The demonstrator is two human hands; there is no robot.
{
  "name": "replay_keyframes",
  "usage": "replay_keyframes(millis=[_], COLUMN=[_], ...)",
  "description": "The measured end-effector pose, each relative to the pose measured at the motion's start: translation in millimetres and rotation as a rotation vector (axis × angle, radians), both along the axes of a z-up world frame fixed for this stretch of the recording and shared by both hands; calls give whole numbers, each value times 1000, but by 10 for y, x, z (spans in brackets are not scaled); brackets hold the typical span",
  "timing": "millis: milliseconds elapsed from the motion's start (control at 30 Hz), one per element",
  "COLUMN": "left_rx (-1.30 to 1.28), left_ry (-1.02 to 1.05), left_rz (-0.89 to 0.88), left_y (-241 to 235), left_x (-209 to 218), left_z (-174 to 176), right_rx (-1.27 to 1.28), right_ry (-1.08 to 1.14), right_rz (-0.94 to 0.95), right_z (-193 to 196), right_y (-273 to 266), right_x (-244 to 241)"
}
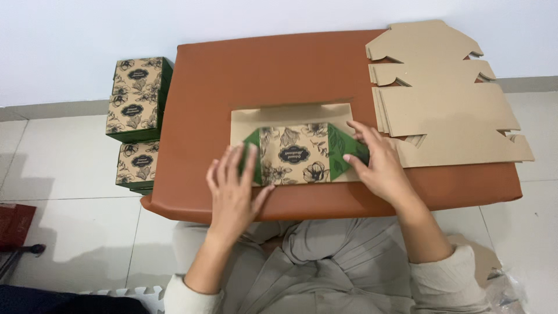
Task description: The person assembles a small cardboard box by folding a flat piece of cardboard and securing it with green tape. They then place a decorative lid on top and stack the finished box with others.
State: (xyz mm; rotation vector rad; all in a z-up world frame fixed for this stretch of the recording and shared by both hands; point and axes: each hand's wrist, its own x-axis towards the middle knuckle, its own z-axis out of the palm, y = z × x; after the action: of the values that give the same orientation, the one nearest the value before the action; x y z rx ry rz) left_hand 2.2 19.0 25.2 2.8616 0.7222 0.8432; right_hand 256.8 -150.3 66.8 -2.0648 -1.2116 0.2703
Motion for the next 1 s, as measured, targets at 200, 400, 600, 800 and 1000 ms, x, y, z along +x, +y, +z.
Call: replay_keyframes(millis=[200,400,600,800,1000], left_rx=[-37,239,365,559,333], left_ry=[-220,-180,2,-34,-56], left_rz=[6,-154,-179,-60,-168], left_y=[387,545,142,-365,-755], left_x=[237,191,-71,-49,140], left_z=[118,-239,-129,-203,135], right_rx=[275,192,22,321,246], right_ry=[-178,-620,-648,-958,-1180], right_rz=[44,46,233,290,262], right_z=[-73,-429,-224,-249,-68], right_y=[63,33,-39,-8,101], right_x=[37,41,-444,-690,-268])
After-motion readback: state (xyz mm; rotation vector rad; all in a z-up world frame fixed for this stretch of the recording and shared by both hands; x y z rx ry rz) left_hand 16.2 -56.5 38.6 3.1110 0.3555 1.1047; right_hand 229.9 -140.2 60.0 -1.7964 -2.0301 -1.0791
